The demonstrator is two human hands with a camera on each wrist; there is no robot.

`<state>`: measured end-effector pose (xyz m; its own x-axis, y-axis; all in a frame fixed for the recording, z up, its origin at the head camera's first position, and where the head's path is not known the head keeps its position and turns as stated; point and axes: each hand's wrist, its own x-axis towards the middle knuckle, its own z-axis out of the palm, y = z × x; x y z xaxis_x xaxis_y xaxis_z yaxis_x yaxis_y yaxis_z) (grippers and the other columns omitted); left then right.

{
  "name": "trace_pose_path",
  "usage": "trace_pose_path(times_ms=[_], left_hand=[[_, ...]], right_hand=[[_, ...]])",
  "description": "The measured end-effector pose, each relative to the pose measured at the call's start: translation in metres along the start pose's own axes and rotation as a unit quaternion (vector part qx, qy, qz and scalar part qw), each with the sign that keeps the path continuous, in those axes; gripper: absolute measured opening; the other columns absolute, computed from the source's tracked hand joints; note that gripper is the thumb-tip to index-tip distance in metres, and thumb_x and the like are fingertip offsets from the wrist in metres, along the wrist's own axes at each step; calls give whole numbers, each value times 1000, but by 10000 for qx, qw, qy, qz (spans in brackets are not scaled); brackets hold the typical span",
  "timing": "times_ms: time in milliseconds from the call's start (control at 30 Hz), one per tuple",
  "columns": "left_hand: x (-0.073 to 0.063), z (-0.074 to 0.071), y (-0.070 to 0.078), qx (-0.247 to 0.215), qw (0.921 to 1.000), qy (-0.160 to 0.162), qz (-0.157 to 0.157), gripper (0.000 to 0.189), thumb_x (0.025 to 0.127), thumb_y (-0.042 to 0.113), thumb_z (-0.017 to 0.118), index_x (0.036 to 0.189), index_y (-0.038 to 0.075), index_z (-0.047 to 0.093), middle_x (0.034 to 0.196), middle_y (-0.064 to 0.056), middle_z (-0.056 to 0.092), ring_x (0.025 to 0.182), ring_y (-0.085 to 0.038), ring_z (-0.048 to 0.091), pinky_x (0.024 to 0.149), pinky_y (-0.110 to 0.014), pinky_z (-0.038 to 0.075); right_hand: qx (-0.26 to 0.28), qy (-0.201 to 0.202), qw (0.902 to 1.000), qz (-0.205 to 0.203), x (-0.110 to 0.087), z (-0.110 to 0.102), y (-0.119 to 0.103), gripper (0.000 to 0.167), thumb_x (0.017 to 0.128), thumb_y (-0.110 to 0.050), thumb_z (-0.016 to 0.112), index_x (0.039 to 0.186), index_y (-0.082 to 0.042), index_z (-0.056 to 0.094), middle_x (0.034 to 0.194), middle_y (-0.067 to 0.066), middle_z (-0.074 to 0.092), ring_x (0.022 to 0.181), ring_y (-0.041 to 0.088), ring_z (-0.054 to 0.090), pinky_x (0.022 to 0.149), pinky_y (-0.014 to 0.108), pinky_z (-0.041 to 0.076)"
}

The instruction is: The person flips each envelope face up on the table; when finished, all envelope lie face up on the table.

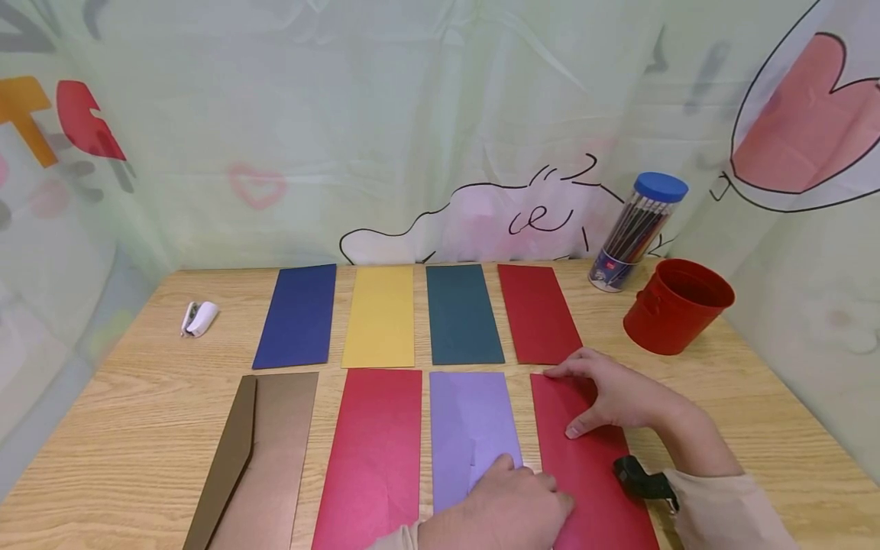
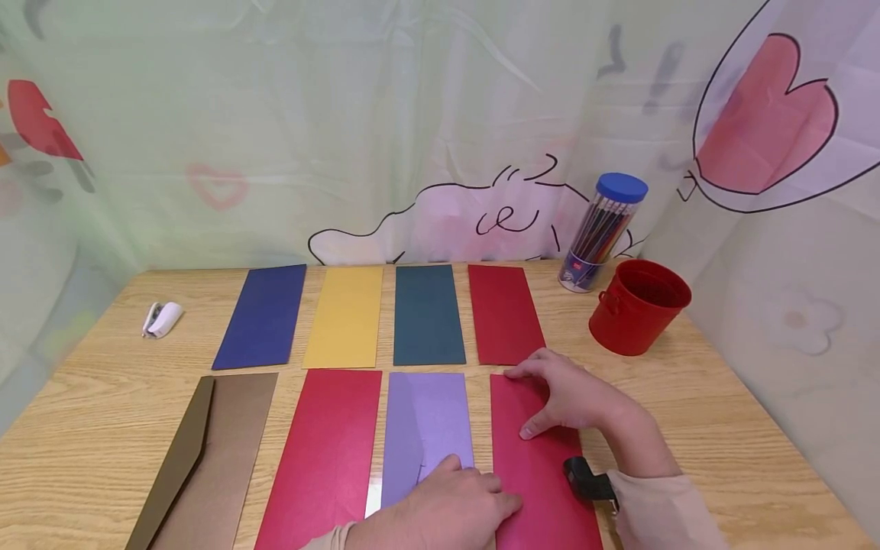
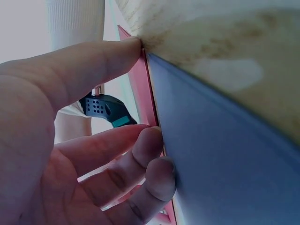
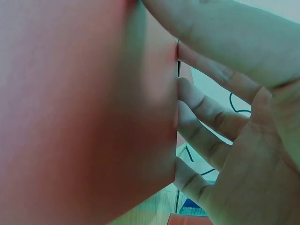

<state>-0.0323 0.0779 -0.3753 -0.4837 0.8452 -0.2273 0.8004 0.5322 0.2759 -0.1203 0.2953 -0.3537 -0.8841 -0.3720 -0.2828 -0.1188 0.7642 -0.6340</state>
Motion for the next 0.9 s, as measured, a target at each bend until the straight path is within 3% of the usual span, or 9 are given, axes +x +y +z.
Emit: trace_pose_path(times_ms=[533, 700, 800, 900], left_hand=[[2, 2, -1, 157, 9998, 25, 81, 43, 86, 53, 73, 120, 28, 70, 94, 15, 60, 79, 3, 52, 68, -25, 33], [0, -1, 0, -3, 10000, -56, -7, 46, 85, 52, 74, 123, 27, 67, 97, 16, 62, 81, 4, 53, 71, -25, 35], [-4, -8, -2, -265, 9995, -91, -168, 57, 79, 51, 81, 128, 28, 63, 100, 17, 65, 81, 5, 54, 75, -25, 39], [-16, -19, -7, -590, 9978, 95, -298, 62, 78, 50, 83, 132, 28, 61, 105, 19, 66, 82, 7, 56, 79, -27, 43]], right_hand=[[-39, -16, 9998, 175, -1, 2, -1, 81, 62, -25, 97, 134, -9, 63, 126, 12, 51, 121, 39, 44, 75, 38, 58], [-71, -82, 9998, 193, -1, 2, -1, 85, 61, -26, 97, 136, -10, 62, 126, 12, 51, 122, 39, 43, 76, 38, 58], [-105, -127, 9997, 171, -1, 1, -2, 85, 61, -27, 97, 137, -10, 61, 126, 12, 51, 121, 38, 44, 76, 38, 58], [-202, -174, 9996, 76, 0, 0, -3, 85, 61, -29, 97, 137, -10, 61, 125, 10, 51, 121, 37, 44, 77, 39, 58]])
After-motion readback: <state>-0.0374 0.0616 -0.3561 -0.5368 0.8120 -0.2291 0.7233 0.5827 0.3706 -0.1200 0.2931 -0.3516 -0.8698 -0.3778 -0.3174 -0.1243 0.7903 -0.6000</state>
